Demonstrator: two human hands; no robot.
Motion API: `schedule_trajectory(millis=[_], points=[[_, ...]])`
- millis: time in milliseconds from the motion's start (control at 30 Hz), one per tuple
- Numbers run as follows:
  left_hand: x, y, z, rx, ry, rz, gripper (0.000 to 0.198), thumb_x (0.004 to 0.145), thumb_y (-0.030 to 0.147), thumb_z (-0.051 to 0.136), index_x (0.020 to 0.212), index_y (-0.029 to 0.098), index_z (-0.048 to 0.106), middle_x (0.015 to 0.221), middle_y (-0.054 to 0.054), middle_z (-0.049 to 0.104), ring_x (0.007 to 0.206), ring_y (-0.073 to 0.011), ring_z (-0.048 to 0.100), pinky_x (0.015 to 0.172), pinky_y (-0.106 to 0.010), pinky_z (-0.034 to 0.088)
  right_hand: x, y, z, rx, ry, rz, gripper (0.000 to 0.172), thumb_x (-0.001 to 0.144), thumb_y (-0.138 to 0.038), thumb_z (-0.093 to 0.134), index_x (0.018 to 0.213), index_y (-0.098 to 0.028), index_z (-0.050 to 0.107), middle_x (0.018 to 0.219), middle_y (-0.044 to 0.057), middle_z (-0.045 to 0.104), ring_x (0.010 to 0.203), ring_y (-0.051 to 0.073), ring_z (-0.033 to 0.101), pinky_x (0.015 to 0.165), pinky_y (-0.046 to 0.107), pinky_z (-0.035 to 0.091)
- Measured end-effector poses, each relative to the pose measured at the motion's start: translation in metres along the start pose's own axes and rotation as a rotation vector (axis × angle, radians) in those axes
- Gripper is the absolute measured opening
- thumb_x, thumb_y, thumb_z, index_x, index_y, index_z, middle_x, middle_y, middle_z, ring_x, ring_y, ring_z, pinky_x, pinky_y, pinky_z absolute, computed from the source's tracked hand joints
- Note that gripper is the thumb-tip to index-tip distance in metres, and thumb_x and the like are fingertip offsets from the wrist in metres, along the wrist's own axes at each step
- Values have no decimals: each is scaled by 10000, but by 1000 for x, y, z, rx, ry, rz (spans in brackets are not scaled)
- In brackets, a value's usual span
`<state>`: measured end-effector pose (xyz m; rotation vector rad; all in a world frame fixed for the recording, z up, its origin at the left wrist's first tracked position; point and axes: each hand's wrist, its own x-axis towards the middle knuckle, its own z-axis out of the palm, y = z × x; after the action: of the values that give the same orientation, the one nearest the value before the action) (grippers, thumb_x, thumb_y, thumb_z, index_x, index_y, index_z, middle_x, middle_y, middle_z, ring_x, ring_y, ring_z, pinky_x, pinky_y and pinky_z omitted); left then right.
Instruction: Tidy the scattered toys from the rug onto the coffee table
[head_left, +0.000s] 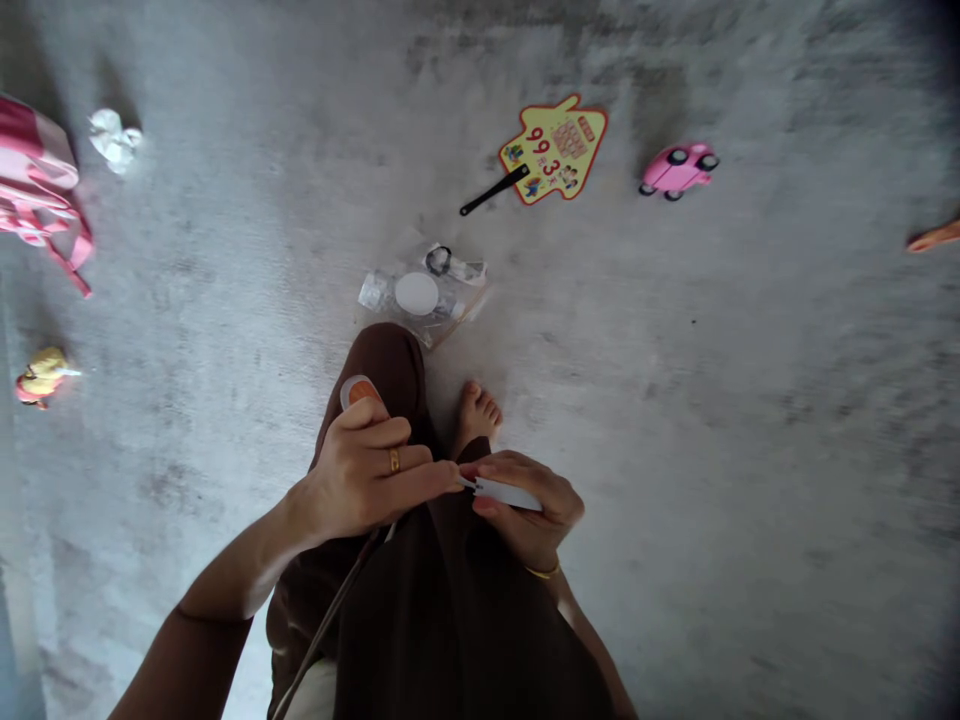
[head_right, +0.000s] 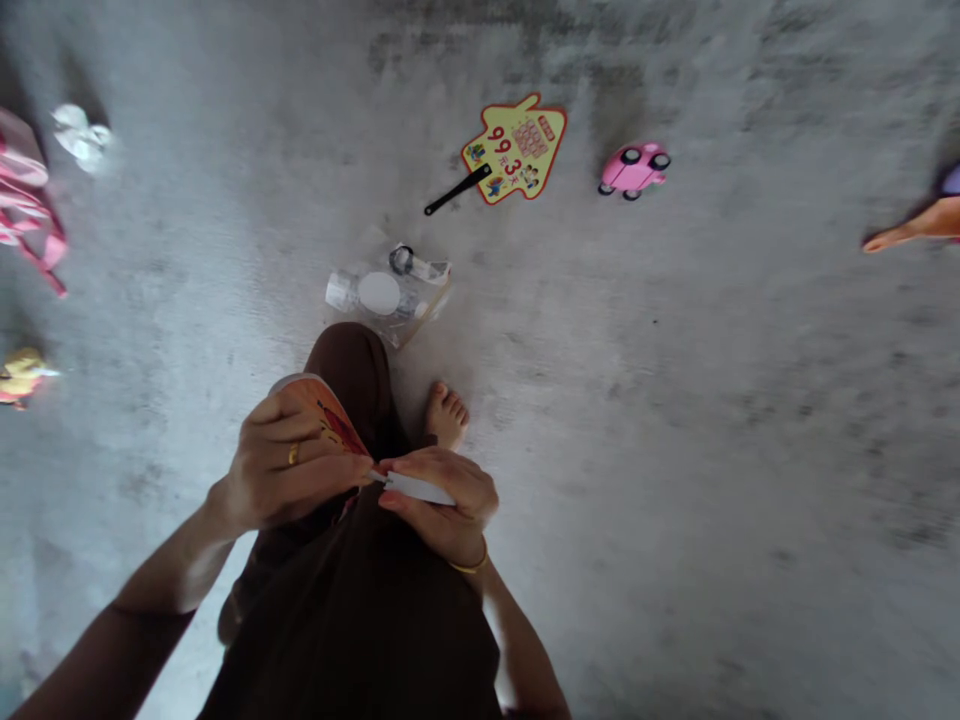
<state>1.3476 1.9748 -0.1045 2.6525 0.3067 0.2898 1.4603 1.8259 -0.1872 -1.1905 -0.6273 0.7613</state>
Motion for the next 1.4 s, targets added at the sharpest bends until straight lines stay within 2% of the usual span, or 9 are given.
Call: schedule_trajectory(millis=[233, 433, 633, 733, 833, 933, 1100, 1267, 1400], points=[[1, 1, 2, 33, 1, 20, 64, 914, 205, 647, 856, 221, 622, 637, 84, 672, 580, -86, 531, 632, -307, 328, 2, -2, -3, -132, 8, 35, 205, 791, -314, 803, 990, -285, 761, 820, -4, 778, 658, 167, 724, 604, 277, 599], [2, 4, -12, 148, -117, 10, 84, 911, 152, 630, 841, 199, 629, 593, 68, 615, 558, -99, 493, 584, -322, 303, 9, -6, -3, -231, -220, -30, 211, 832, -262, 766, 1033, -252, 702, 853, -5, 757, 704, 162, 716, 632, 282, 600], [14, 5, -19, 194, -188, 96, 187, 924, 106, 584, 755, 181, 609, 557, 50, 567, 529, -108, 448, 548, -318, 302, 12, -7, -2, -333, -298, -19, 127, 870, -263, 722, 984, -236, 674, 850, 5, 718, 725, 146, 696, 641, 258, 589], [16, 1, -24, 85, -267, 87, 175, 934, 103, 562, 788, 182, 617, 598, 40, 601, 559, -112, 476, 551, -303, 327, 11, -7, -3, -305, -271, -56, 179, 861, -293, 735, 1019, -243, 669, 847, -2, 723, 720, 147, 693, 633, 268, 587], [15, -6, -30, 14, -336, 1, 119, 958, 190, 560, 858, 187, 626, 672, 25, 642, 643, -125, 535, 594, -294, 369, 11, -6, -3, -328, -239, -58, 227, 854, -305, 745, 1065, -282, 666, 865, -14, 739, 727, 156, 703, 651, 285, 599], [13, -12, -32, 57, -355, -22, 201, 971, 260, 554, 787, 188, 591, 607, 34, 593, 596, -123, 496, 594, -299, 358, 13, -7, -3, -347, -250, -18, 190, 863, -315, 735, 1037, -290, 664, 855, -18, 739, 730, 166, 712, 664, 297, 607], [12, -19, -21, 93, -391, 104, 360, 1001, 241, 491, 645, 188, 477, 465, 66, 424, 469, -96, 373, 549, -285, 316, 12, -7, -4, -360, -250, 18, 138, 874, -337, 721, 986, -276, 669, 856, -12, 743, 735, 166, 713, 671, 284, 604], [8, -22, -9, 36, -407, 132, 365, 1006, 254, 475, 648, 183, 478, 475, 69, 457, 460, -81, 396, 534, -268, 328, 9, -5, -6, -375, -190, 61, 127, 876, -368, 710, 964, -278, 715, 786, -25, 743, 679, 166, 711, 606, 277, 587], [1, -23, -6, 7, -405, 114, 286, 1000, 252, 476, 736, 193, 566, 516, 67, 514, 490, -81, 450, 549, -252, 370, 5, -2, -7, -325, -167, 87, 142, 850, -366, 734, 953, -270, 742, 791, -20, 755, 676, 172, 718, 623, 285, 595]])
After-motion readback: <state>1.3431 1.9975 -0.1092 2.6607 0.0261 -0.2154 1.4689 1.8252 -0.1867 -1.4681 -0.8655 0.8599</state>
